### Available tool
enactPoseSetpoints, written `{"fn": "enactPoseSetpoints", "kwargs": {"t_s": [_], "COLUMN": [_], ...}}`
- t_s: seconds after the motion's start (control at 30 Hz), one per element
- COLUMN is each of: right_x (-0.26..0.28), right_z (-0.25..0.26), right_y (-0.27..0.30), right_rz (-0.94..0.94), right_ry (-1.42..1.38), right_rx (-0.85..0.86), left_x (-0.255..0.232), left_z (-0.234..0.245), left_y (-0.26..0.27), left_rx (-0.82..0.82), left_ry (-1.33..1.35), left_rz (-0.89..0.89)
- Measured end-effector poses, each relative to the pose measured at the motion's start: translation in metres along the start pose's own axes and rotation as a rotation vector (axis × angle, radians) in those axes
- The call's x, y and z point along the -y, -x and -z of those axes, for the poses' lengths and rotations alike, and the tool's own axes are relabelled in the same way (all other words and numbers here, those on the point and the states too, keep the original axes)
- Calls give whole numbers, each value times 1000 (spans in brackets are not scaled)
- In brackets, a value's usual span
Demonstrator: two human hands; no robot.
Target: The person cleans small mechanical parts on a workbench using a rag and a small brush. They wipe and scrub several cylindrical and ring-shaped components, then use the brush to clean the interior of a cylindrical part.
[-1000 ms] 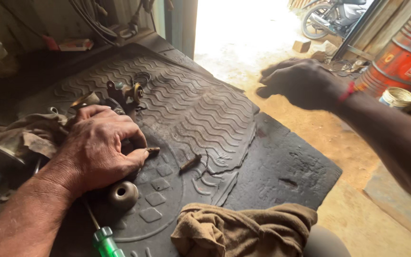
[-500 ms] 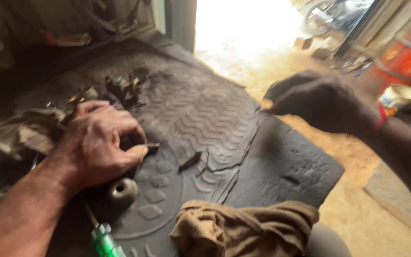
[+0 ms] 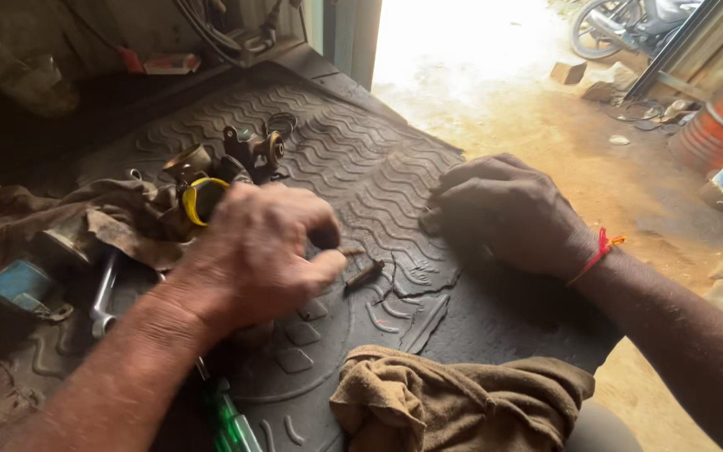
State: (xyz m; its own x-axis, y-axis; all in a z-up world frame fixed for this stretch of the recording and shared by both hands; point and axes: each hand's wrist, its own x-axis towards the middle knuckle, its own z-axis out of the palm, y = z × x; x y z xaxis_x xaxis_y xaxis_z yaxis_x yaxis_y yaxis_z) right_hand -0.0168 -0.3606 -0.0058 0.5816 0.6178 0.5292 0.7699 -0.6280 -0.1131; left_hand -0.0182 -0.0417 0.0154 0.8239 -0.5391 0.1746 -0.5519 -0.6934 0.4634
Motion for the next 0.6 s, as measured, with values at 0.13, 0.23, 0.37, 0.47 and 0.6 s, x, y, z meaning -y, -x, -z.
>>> {"fn": "enactPoseSetpoints", "kwargs": {"t_s": [0.13, 0.23, 0.37, 0.47, 0.6], "right_x": [6, 11, 11, 10, 10], "right_z": [6, 3, 2, 0, 0], "right_y": [-1, -3, -3, -3, -1], "right_rz": [-46, -60, -71, -96, -107], "right_ry": [3, 20, 66, 76, 62], "right_rx": [-5, -9, 8, -5, -7], "left_x": [-27, -30, -29, -31, -36], "left_z": [0, 1, -3, -1, 4], "left_y": [3, 5, 4, 3, 4], "left_rx": [73, 144, 181, 216, 290], "left_ry": [-70, -147, -196, -199, -233], "left_rz": [-18, 28, 11, 33, 99]}}
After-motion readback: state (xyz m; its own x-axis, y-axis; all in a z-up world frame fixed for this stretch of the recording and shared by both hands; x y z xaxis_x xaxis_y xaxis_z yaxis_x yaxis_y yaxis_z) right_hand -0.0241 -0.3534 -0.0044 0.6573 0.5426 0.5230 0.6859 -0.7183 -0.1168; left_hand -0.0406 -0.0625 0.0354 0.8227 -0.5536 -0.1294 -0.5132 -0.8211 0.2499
